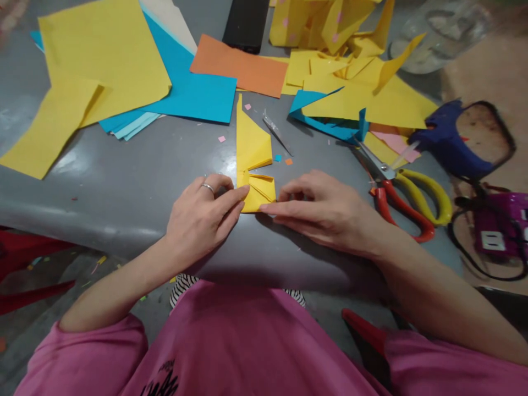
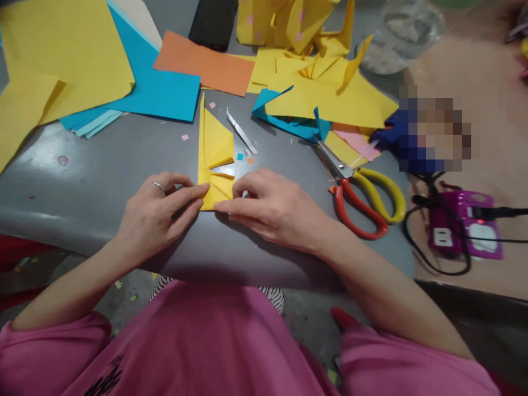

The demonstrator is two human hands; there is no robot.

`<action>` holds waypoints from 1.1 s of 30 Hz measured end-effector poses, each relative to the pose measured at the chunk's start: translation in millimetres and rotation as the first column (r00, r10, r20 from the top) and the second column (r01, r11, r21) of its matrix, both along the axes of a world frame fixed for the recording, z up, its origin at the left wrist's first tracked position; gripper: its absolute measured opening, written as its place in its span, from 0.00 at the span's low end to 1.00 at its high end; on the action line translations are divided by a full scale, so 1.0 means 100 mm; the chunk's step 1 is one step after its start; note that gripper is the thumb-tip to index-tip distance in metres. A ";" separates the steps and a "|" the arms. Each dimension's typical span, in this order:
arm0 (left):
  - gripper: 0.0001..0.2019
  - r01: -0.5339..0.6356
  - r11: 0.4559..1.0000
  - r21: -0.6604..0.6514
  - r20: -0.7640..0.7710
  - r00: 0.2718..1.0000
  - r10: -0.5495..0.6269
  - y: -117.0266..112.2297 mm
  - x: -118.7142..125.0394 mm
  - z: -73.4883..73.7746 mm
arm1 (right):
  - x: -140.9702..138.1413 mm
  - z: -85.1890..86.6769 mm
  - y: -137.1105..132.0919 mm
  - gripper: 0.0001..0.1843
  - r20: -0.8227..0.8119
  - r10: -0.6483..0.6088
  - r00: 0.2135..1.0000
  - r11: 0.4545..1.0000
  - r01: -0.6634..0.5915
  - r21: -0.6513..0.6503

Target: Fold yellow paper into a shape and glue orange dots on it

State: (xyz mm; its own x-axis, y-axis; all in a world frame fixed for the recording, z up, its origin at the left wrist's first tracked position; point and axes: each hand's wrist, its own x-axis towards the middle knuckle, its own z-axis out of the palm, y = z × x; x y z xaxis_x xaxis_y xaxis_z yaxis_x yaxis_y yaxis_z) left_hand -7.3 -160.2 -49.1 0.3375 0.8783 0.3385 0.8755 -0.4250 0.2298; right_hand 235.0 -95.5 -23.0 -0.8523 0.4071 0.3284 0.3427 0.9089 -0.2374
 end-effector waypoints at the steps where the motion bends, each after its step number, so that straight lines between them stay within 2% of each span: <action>1: 0.14 -0.001 1.000 0.008 -0.013 1.000 0.001 0.00 0.00 0.00 | -0.02 -0.04 -0.01 0.11 0.017 0.012 1.000 0.999 -0.013 0.039; 4: 0.14 0.032 0.999 0.012 -0.052 0.998 -0.032 0.01 -0.03 0.03 | -0.07 -0.13 -0.04 0.11 0.037 -0.021 0.999 0.985 0.015 0.174; 8: 0.20 0.197 0.979 -0.052 -0.077 0.977 -0.201 0.08 -0.14 0.10 | -0.09 -0.20 -0.06 0.09 0.047 -0.043 0.998 0.963 0.029 0.268; 10: 0.20 0.286 0.956 -0.066 -0.082 0.953 -0.291 0.16 -0.21 0.12 | -0.11 -0.22 -0.07 0.09 -0.001 -0.072 0.997 0.979 0.071 0.192; 12: 0.16 0.353 0.934 -0.059 -0.086 0.930 -0.357 0.26 -0.26 0.13 | -0.12 -0.20 -0.06 0.10 -0.074 -0.124 0.990 0.992 0.125 0.001; 14: 0.14 0.387 0.921 -0.044 -0.085 0.917 -0.389 0.38 -0.26 0.15 | -0.13 -0.17 -0.05 0.09 -0.130 -0.177 0.976 0.966 0.146 -0.215; 17: 0.16 0.400 0.914 -0.066 -0.072 0.912 -0.404 0.60 -0.19 0.27 | -0.12 -0.11 -0.02 0.08 -0.170 -0.304 0.937 0.868 0.198 -0.455; 18: 0.16 0.400 0.912 -0.093 -0.070 0.911 -0.407 0.70 -0.16 0.34 | -0.10 -0.09 -0.01 0.08 -0.183 -0.376 0.908 0.812 0.228 -0.538; 20: 0.16 0.408 0.894 -0.187 -0.097 0.897 -0.430 0.91 -0.08 0.52 | -0.08 -0.08 0.02 0.13 -0.207 -0.532 0.821 0.660 0.249 -0.709; 22: 0.15 0.397 0.864 -0.311 -0.087 0.893 -0.442 1.12 -0.02 0.70 | -0.06 -0.10 0.05 0.18 -0.222 -0.633 0.742 0.514 0.188 -0.837; 24: 0.15 0.398 0.821 -0.409 -0.050 0.889 -0.455 1.30 0.04 0.86 | -0.05 -0.12 0.08 0.20 -0.234 -0.667 0.707 0.434 0.114 -0.894; 26: 0.13 0.415 0.771 -0.483 -0.026 0.873 -0.486 1.43 0.08 0.96 | -0.05 -0.13 0.10 0.20 -0.235 -0.682 0.693 0.400 0.084 -0.913; 29: 0.14 0.422 0.717 -0.555 -0.007 0.860 -0.511 1.54 0.14 1.03 | -0.06 -0.11 0.10 0.21 -0.224 -0.710 0.667 0.380 0.096 -0.920; 33: 0.18 0.385 0.723 -0.574 -0.057 0.861 -0.505 1.60 0.20 1.05 | -0.06 -0.10 0.09 0.20 -0.196 -0.711 0.675 0.380 0.135 -0.915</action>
State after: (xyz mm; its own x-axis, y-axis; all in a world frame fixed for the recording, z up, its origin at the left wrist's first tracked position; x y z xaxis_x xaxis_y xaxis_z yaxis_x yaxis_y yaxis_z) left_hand 13.1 -0.5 56.2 0.7410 0.6244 -0.2473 0.6668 -0.6403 0.3814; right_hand 229.1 -86.2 -32.8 -0.2825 0.9551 -0.0896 0.1818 -0.0384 -0.9826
